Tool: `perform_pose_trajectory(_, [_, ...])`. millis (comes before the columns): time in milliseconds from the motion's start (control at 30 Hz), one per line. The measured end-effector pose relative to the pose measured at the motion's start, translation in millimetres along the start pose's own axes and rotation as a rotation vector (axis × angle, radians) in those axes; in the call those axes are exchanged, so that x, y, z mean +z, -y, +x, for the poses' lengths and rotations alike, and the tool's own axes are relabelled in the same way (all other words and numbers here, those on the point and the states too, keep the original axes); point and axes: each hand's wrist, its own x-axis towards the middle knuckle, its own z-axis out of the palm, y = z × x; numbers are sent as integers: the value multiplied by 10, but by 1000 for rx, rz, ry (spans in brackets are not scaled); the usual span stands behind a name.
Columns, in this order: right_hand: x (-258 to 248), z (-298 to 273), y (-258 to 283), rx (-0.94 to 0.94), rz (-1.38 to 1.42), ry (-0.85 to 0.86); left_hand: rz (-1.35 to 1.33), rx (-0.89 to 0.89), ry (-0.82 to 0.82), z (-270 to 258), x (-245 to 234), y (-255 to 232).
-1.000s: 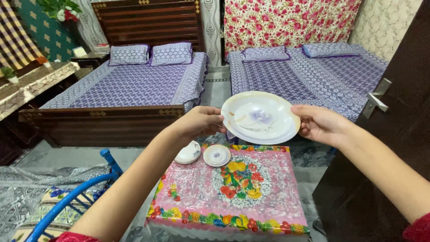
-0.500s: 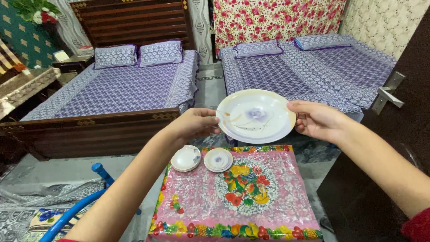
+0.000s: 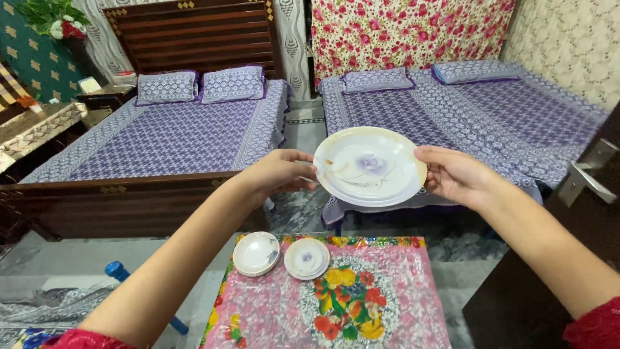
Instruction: Carry plates and bowls from the kitchen to a table in the bedroom.
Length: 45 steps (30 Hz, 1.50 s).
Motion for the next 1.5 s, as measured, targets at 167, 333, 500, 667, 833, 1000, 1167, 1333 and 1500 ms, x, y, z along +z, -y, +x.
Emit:
perform_pose_trajectory(167, [-306,531,121,20,-38,-22,20,-43,17,682,-55,-68])
perform_pose_trajectory(333, [-528,899,64,29,-27,-64,2,-51,5,1089,-35,-95])
perform_pose_trajectory(500, [-443,1123,55,71,-15,-65,-51,-31,59,1429,-219,-13])
perform_pose_trajectory(667, [-285,1427,-6,67,2,-96,33,-63,41,1591,-464,-19])
perform_pose_trajectory(833, [-68,1807,-116,90,-25,-150,42,-39,105,1811,-925,172])
perform_pose_trajectory(1000, [187,2105,-257,79,-65,-203,-11,-61,85,1986,-1320,375])
perform_pose_trajectory(1167, [470,2172,-378,114,-70,-223,-63,-110,105,2203,-1502,748])
perform_pose_trajectory(1333, [516,2374,-571,170,-115,-242,-184,-142,169,2403,-1627,1116])
perform_pose_trajectory(1500, [582,2512,-711,248,-188,-351,-138,-241,111,2523,-1605,1338])
